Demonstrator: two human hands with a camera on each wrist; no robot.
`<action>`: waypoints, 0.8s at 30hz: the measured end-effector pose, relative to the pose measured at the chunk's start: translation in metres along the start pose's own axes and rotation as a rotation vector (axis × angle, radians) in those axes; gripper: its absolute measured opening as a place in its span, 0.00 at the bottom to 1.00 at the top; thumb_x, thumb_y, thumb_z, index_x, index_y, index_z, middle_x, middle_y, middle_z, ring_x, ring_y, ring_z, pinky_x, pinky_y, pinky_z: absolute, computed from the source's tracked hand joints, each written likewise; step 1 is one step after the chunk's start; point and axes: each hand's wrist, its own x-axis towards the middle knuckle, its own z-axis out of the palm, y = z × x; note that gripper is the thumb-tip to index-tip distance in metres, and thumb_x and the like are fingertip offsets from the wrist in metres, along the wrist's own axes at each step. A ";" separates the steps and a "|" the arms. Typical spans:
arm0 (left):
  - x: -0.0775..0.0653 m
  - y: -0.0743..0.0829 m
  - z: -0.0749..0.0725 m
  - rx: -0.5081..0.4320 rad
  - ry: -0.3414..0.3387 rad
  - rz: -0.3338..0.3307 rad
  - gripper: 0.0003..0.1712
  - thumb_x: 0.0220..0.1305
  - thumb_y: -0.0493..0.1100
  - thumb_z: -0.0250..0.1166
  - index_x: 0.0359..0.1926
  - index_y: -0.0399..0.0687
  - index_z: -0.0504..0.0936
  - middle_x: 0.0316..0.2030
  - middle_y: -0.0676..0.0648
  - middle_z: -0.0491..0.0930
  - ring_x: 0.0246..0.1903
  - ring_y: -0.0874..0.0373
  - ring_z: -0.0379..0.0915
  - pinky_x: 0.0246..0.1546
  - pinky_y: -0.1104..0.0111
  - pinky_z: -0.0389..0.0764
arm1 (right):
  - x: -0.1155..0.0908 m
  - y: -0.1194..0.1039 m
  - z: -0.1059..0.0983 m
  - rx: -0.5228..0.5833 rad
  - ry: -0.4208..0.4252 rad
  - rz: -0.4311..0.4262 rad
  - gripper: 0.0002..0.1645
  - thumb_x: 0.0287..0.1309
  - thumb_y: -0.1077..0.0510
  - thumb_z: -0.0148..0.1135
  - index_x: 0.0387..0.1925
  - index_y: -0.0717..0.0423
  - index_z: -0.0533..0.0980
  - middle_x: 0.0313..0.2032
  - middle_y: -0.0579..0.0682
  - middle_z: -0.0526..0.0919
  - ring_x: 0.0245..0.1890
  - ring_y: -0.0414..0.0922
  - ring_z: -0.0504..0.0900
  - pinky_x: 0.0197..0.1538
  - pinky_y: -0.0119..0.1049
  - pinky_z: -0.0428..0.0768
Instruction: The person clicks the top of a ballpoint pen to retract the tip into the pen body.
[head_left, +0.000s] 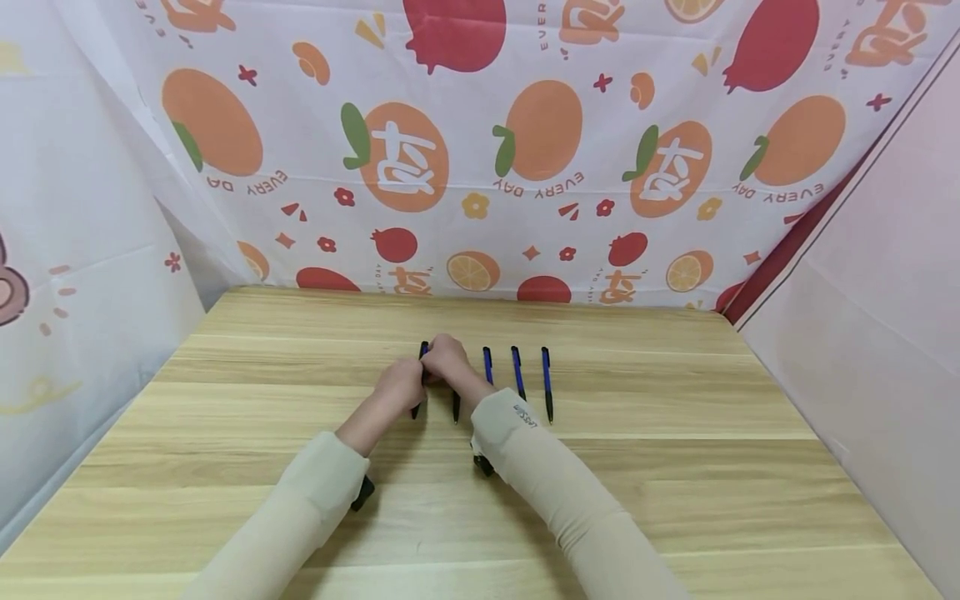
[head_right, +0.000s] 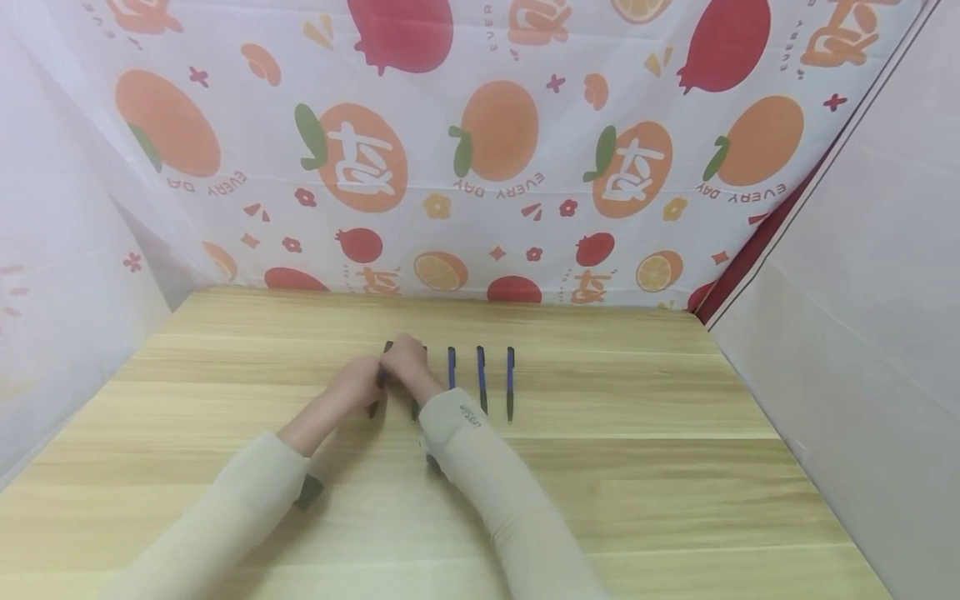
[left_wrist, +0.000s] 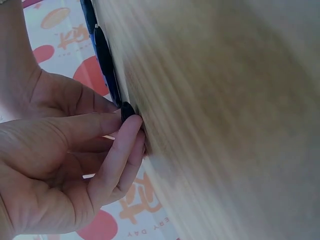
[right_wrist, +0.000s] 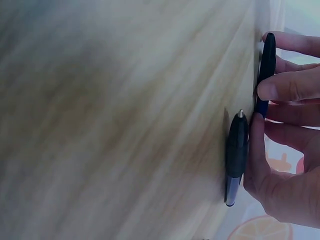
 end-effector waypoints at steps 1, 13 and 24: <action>0.000 0.000 0.000 -0.002 0.002 0.004 0.04 0.45 0.28 0.62 0.27 0.32 0.75 0.29 0.37 0.76 0.26 0.48 0.73 0.24 0.65 0.75 | -0.001 0.000 0.000 -0.002 -0.001 0.000 0.27 0.51 0.67 0.58 0.04 0.53 0.58 0.04 0.44 0.61 0.07 0.38 0.65 0.13 0.26 0.65; 0.000 -0.004 -0.003 -0.071 -0.039 -0.015 0.09 0.52 0.33 0.68 0.27 0.34 0.75 0.22 0.44 0.74 0.21 0.54 0.73 0.24 0.66 0.75 | -0.011 -0.001 -0.037 0.321 -0.118 0.072 0.13 0.59 0.65 0.56 0.46 0.65 0.73 0.38 0.58 0.78 0.33 0.51 0.82 0.36 0.39 0.81; 0.001 0.014 -0.011 -0.042 -0.016 -0.075 0.22 0.57 0.37 0.64 0.49 0.25 0.71 0.41 0.31 0.72 0.29 0.49 0.70 0.29 0.62 0.77 | -0.014 0.020 -0.062 0.404 -0.115 0.081 0.13 0.57 0.68 0.55 0.45 0.70 0.71 0.40 0.62 0.75 0.40 0.59 0.78 0.43 0.45 0.79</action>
